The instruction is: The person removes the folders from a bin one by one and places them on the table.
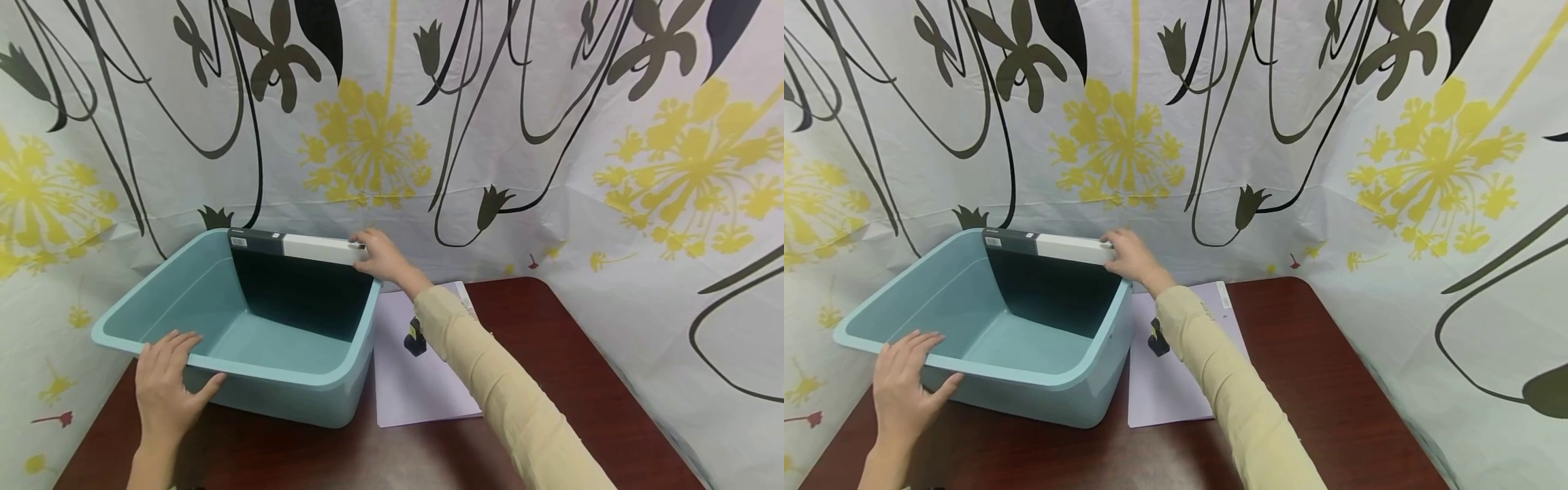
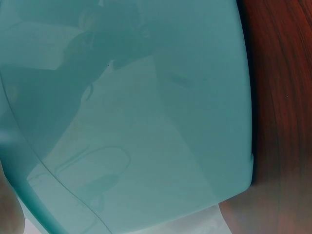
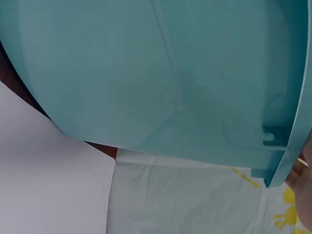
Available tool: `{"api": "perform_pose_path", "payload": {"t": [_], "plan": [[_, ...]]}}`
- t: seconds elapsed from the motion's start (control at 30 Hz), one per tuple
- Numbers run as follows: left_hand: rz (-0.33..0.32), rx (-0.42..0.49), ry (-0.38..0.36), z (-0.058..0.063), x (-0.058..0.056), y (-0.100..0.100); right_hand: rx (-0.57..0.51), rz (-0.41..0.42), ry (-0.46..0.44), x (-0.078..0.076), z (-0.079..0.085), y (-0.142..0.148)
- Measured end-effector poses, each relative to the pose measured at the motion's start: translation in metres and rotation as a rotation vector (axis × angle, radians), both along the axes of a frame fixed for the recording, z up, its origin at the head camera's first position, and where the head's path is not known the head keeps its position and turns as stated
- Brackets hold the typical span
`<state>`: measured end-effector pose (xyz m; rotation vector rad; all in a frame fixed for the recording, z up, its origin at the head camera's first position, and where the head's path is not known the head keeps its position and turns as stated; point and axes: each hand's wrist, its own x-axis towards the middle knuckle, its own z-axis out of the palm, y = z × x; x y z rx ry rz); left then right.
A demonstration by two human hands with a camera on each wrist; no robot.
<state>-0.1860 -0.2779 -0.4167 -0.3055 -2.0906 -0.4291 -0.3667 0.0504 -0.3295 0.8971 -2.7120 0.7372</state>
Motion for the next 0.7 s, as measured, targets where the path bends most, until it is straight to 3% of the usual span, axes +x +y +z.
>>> {"api": "perform_pose_path", "payload": {"t": [0.27,0.5,0.7], "plan": [[0.007,0.001,-0.007,-0.0003,-0.0001,0.0000,0.096,0.038,-0.035,0.0025,0.0018,-0.0050],[0.002,0.003,0.001,-0.0004,-0.0005,-0.0001,0.079,0.052,-0.079,0.0024,0.0031,-0.0076],[0.004,0.001,-0.003,-0.0006,0.0002,0.0004,0.037,0.091,-0.065,0.0038,0.0020,-0.0075]]}}
